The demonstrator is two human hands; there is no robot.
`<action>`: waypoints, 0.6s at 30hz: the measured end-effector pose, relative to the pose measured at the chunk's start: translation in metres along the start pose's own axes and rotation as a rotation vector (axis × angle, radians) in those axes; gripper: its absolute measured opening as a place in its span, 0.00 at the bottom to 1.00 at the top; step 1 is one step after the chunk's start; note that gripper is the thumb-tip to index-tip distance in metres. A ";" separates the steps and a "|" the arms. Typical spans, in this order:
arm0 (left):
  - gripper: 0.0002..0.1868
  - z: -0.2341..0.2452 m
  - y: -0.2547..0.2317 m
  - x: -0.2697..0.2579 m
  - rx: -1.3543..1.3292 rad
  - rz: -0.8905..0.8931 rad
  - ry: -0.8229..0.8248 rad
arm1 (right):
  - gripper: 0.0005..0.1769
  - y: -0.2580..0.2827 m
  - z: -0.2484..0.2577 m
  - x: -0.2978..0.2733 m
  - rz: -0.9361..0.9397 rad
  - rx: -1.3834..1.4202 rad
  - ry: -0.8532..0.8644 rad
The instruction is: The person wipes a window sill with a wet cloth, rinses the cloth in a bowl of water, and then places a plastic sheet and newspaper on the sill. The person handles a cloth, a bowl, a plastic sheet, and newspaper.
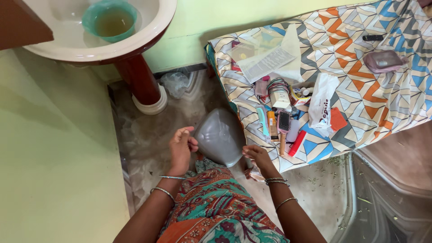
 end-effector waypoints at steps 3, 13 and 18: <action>0.12 -0.025 0.005 0.025 0.036 -0.010 0.067 | 0.17 0.026 -0.013 0.013 0.062 -0.007 0.049; 0.17 -0.180 0.004 0.157 0.670 -0.363 0.187 | 0.28 0.121 -0.017 0.144 0.041 0.351 0.055; 0.26 -0.281 0.007 0.193 0.842 -0.556 0.319 | 0.37 0.164 -0.010 0.208 0.422 0.717 0.500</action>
Point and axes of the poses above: each hand's wrist, its own x-axis towards the middle knuckle, its own z-axis out of the back of the hand, y = z × x, the point moved 1 cm from there along x, towards the middle knuckle, and after that the axes turned 6 degrees about x, right-handed, at the moved point
